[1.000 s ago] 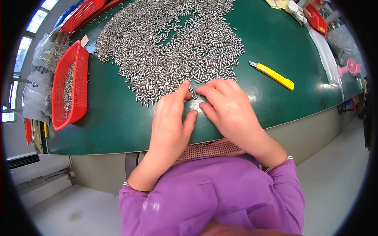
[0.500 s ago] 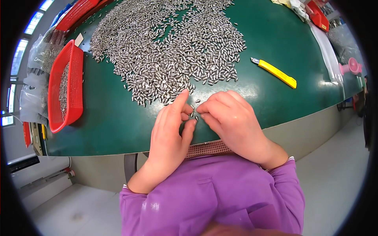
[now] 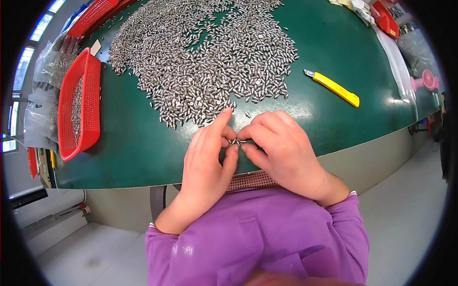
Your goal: Inspecting and sorting small metal hardware components on a workbench.
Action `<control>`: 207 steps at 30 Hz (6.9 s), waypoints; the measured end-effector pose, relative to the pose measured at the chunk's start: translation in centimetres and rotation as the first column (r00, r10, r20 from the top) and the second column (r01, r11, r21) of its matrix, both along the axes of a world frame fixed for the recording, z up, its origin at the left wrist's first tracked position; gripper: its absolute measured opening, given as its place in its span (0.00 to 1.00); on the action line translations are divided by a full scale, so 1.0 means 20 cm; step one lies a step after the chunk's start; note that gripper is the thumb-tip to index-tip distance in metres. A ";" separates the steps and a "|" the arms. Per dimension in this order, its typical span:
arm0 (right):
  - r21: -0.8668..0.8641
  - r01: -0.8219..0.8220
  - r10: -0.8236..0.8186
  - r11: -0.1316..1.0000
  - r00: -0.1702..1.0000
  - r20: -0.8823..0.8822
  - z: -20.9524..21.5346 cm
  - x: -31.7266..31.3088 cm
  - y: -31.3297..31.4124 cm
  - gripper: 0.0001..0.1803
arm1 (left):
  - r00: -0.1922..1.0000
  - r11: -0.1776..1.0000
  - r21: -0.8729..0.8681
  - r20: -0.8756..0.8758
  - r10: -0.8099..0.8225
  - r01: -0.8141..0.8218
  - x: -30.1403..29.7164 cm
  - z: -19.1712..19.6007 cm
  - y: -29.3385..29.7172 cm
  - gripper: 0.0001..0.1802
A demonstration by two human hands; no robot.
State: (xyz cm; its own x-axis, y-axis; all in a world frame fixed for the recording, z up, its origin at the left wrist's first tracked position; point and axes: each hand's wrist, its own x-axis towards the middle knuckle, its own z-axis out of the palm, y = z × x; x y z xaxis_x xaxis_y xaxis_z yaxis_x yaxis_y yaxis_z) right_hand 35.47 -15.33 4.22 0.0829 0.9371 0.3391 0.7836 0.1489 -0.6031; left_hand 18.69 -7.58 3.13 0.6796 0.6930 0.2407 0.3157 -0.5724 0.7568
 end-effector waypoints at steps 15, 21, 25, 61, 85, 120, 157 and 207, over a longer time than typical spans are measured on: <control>0.035 0.010 -0.012 0.999 0.999 0.048 -0.03 0.01 -0.04 0.13 | 0.999 0.996 0.082 -0.015 -0.032 0.034 0.02 -0.01 0.00 0.35; 0.066 0.008 -0.012 0.998 0.999 0.049 -0.04 0.01 -0.03 0.13 | 0.997 0.996 0.036 -0.004 -0.080 0.080 -0.02 0.00 0.01 0.38; 0.065 0.006 -0.010 0.998 0.999 0.047 -0.04 0.01 -0.02 0.12 | 0.998 0.998 0.025 -0.002 -0.058 0.058 -0.03 0.01 0.01 0.37; 0.085 0.031 -0.030 0.996 0.999 -0.016 -0.05 -0.03 0.03 0.09 | 0.995 0.997 -0.027 -0.066 0.070 -0.072 -0.03 0.02 -0.01 0.36; 0.034 0.002 -0.003 0.999 1.000 0.001 -0.05 -0.02 -0.01 0.08 | 0.999 0.999 -0.028 -0.031 0.032 -0.033 -0.06 0.01 -0.01 0.35; 0.114 -0.063 0.074 0.991 0.992 -0.099 -0.05 0.04 0.07 0.11 | 0.999 0.998 0.058 -0.046 0.027 -0.024 0.01 0.01 0.02 0.37; -0.022 -0.092 0.093 0.996 0.995 0.022 0.01 0.02 -0.01 0.12 | 1.000 0.998 0.062 -0.030 0.004 -0.002 -0.03 0.00 0.00 0.37; -0.039 -0.066 0.072 0.997 0.982 0.177 0.01 -0.03 -0.02 0.09 | 0.997 0.995 -0.101 -0.072 -0.021 0.014 -0.04 0.05 -0.01 0.32</control>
State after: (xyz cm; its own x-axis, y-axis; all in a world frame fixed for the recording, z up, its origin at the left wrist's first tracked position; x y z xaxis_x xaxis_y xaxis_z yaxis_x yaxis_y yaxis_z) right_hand 34.81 -15.71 4.42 -0.0410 0.9493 0.3118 0.8676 0.1886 -0.4601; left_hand 17.89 -7.74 4.11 0.7048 0.6991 0.1203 0.3627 -0.5008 0.7859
